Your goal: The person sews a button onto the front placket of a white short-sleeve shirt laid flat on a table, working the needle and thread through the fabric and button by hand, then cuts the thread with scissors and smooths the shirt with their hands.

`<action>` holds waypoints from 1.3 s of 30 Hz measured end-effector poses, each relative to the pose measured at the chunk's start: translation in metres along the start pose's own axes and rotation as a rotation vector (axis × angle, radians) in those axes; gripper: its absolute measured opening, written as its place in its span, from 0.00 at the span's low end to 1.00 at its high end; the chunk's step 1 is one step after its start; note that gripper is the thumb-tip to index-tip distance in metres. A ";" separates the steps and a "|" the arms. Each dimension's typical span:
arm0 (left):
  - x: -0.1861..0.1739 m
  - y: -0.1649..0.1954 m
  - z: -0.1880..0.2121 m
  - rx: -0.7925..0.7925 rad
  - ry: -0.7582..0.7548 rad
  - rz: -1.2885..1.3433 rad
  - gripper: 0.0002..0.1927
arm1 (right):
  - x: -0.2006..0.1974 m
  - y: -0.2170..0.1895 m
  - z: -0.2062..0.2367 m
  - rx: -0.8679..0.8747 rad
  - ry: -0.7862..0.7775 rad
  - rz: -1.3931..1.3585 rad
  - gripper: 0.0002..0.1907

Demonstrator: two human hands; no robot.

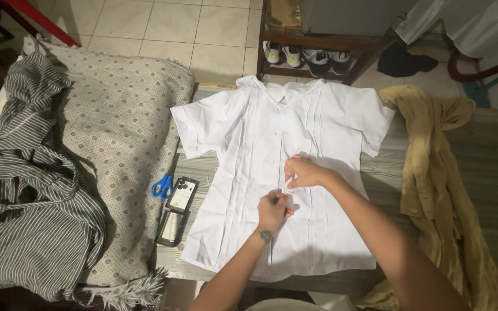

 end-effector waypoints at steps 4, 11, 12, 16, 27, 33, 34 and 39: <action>0.001 -0.003 -0.003 -0.058 0.001 0.082 0.09 | 0.000 0.002 0.002 0.023 0.018 -0.066 0.13; 0.000 -0.003 0.000 -0.049 -0.017 0.134 0.09 | 0.002 0.008 0.002 0.048 0.032 -0.084 0.13; -0.001 -0.003 0.001 -0.054 -0.013 0.132 0.09 | 0.003 0.008 0.002 0.053 0.027 -0.090 0.14; 0.000 -0.004 -0.002 -0.084 0.016 0.144 0.08 | 0.005 0.008 0.002 0.056 0.006 -0.059 0.11; 0.005 0.012 -0.001 0.048 0.236 0.120 0.05 | 0.005 0.001 -0.002 0.047 0.009 0.034 0.13; 0.003 0.021 0.002 0.097 0.310 0.155 0.07 | 0.002 -0.002 -0.002 -0.041 0.070 -0.117 0.15; -0.002 0.022 0.002 0.077 0.308 0.006 0.10 | 0.003 -0.002 -0.003 -0.037 0.068 -0.053 0.12; -0.028 0.058 -0.007 0.435 0.400 -0.625 0.18 | 0.003 -0.005 0.004 -0.010 0.078 0.090 0.06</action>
Point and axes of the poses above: each hand's wrist, its own z-axis away from the middle knuckle, its own x-axis out of the palm, y = z × x, the point moved 6 cm from there along -z, towards the middle knuckle, and after that the axes turned 6 degrees about -y, right-handed, at the moved point
